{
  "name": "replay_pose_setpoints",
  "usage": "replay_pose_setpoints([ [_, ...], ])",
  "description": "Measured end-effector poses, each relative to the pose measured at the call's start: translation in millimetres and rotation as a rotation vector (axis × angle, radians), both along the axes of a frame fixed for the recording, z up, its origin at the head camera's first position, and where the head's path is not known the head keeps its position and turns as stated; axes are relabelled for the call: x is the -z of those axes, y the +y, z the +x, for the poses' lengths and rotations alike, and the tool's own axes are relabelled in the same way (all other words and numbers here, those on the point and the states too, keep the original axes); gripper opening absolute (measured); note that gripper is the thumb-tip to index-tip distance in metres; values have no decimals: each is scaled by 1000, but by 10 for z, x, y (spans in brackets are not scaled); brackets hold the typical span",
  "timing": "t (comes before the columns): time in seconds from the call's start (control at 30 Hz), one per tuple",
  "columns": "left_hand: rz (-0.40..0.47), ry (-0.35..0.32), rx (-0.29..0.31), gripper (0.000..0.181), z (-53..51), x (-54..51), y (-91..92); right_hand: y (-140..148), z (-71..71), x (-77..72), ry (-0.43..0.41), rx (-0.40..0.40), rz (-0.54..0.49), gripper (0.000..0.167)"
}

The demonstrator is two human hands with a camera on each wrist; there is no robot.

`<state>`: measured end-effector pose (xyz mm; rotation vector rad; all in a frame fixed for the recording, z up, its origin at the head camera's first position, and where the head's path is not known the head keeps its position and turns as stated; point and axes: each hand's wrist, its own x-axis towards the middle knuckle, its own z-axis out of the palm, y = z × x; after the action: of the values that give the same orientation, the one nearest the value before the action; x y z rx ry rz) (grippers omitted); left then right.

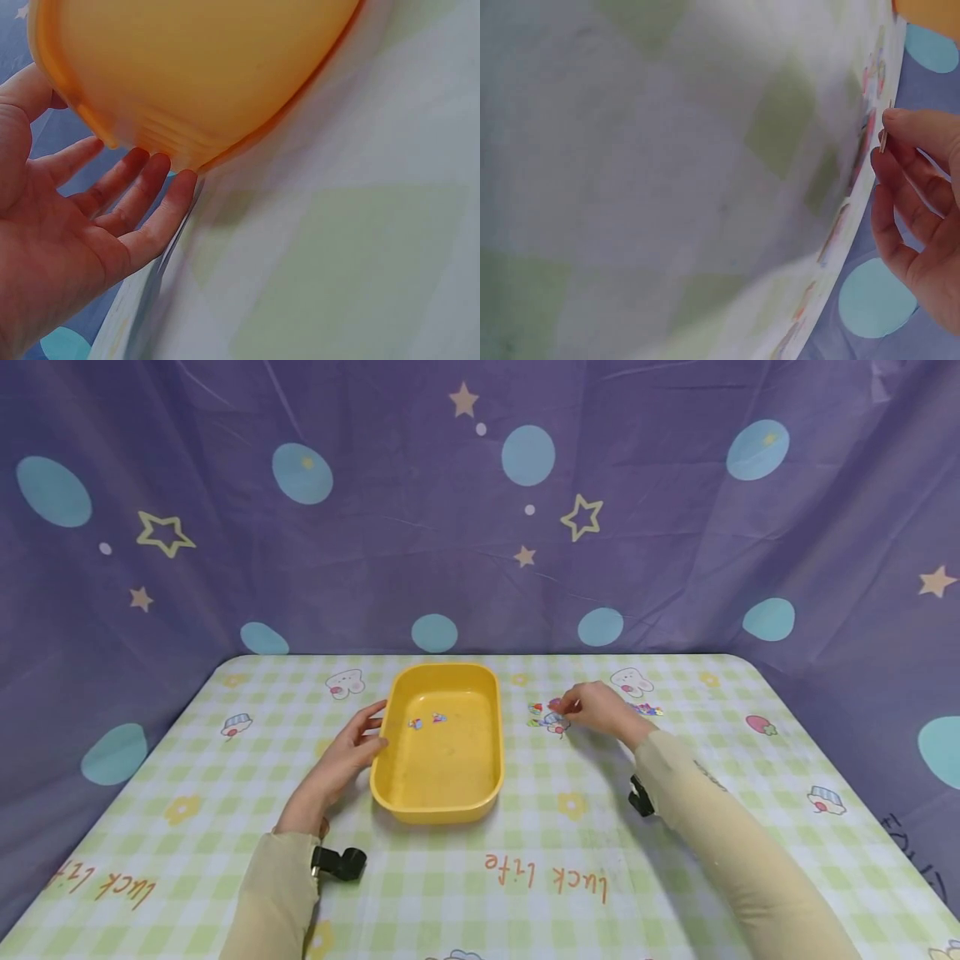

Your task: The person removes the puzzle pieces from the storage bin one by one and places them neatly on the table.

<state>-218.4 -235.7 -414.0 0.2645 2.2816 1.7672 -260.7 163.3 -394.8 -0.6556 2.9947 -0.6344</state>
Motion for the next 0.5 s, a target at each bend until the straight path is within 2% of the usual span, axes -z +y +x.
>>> replay_pose_setpoints([
  [0.5,1,-12,0,64,3,-3,-6,62,20,132,-19,14,-23,13],
])
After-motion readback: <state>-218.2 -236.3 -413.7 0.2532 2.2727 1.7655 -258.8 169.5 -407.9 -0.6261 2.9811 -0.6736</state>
